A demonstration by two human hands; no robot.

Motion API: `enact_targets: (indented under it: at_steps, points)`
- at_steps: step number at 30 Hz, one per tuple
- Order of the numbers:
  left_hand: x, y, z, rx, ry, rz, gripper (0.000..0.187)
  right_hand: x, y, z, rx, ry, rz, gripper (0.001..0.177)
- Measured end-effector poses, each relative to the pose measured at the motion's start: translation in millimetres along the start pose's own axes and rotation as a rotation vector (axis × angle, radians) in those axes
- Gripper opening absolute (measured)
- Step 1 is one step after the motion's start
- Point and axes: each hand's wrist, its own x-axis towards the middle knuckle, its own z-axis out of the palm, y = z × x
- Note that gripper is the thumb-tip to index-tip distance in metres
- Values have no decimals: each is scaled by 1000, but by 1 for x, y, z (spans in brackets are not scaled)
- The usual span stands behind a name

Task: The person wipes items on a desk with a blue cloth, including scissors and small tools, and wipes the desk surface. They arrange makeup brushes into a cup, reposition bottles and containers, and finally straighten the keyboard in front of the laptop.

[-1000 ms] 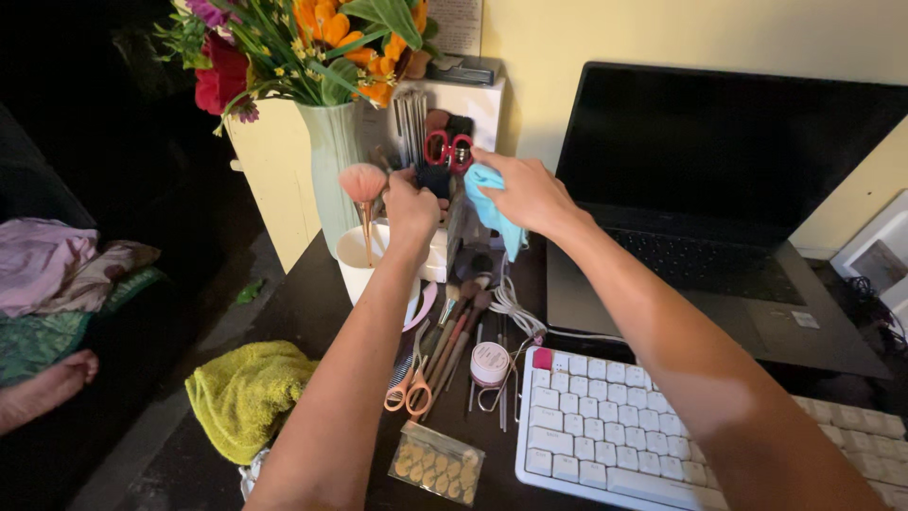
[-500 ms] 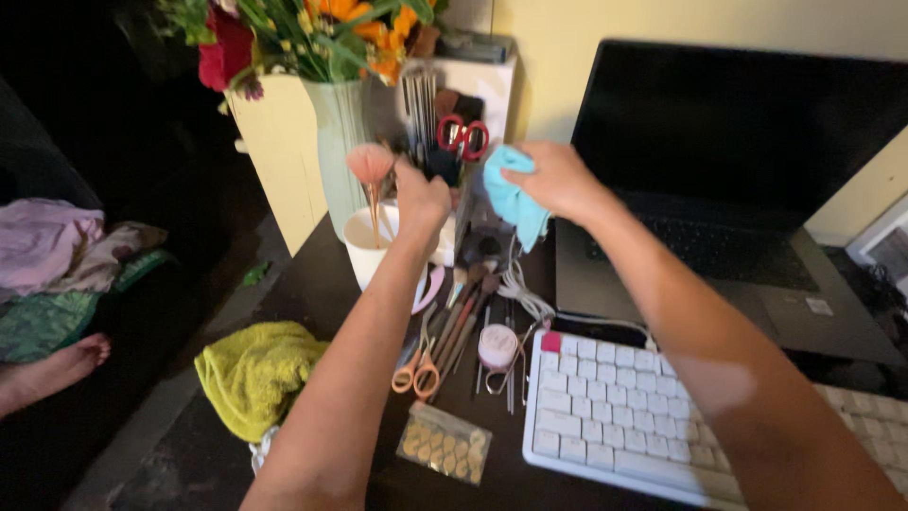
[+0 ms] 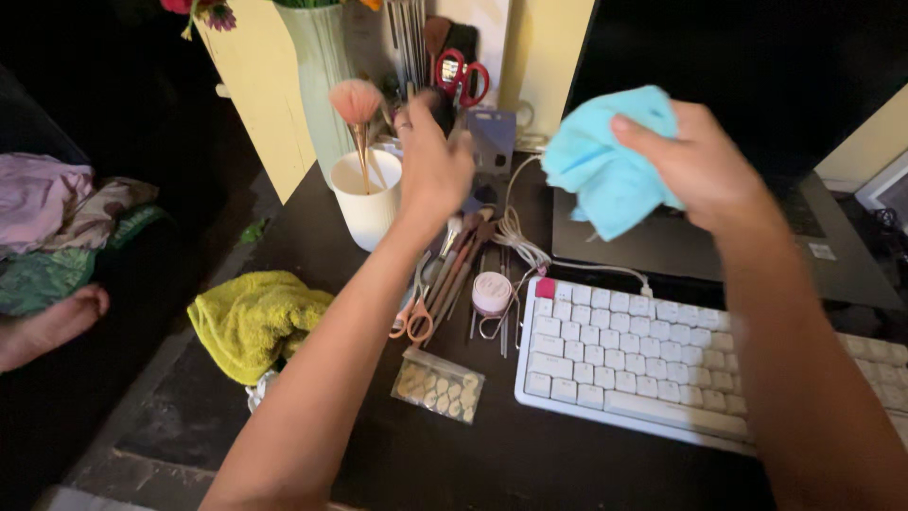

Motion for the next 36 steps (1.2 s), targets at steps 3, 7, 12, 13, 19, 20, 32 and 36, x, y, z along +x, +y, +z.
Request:
enact_targets:
  at_steps: [3,7,12,13,19,20,32,36]
  points:
    - [-36,19,-27,82,-359,-113,29,-21,-8,-16,-62,82,66,32]
    - [-70,27,-36,428,-610,-170,32,-41,-21,-23,-49,121,33,33]
    - [-87,10,-18,589,-594,-87,57,-54,-32,-20,-328,196,207,35]
    - [-87,8,-11,596,-615,-124,52,-54,-35,-21,-379,215,264,35]
    - [-93,-3,3,619,-619,-112,43,-54,-35,-26,-113,72,75,33]
    - [-93,-5,3,605,-613,-117,42,-52,-33,-27,-98,65,61,33]
    - [-88,11,-15,403,-401,-77,31,-40,-12,-18,-7,15,75,34]
    - [-64,33,-44,176,-285,-67,25,-39,-13,-1,206,114,0,36]
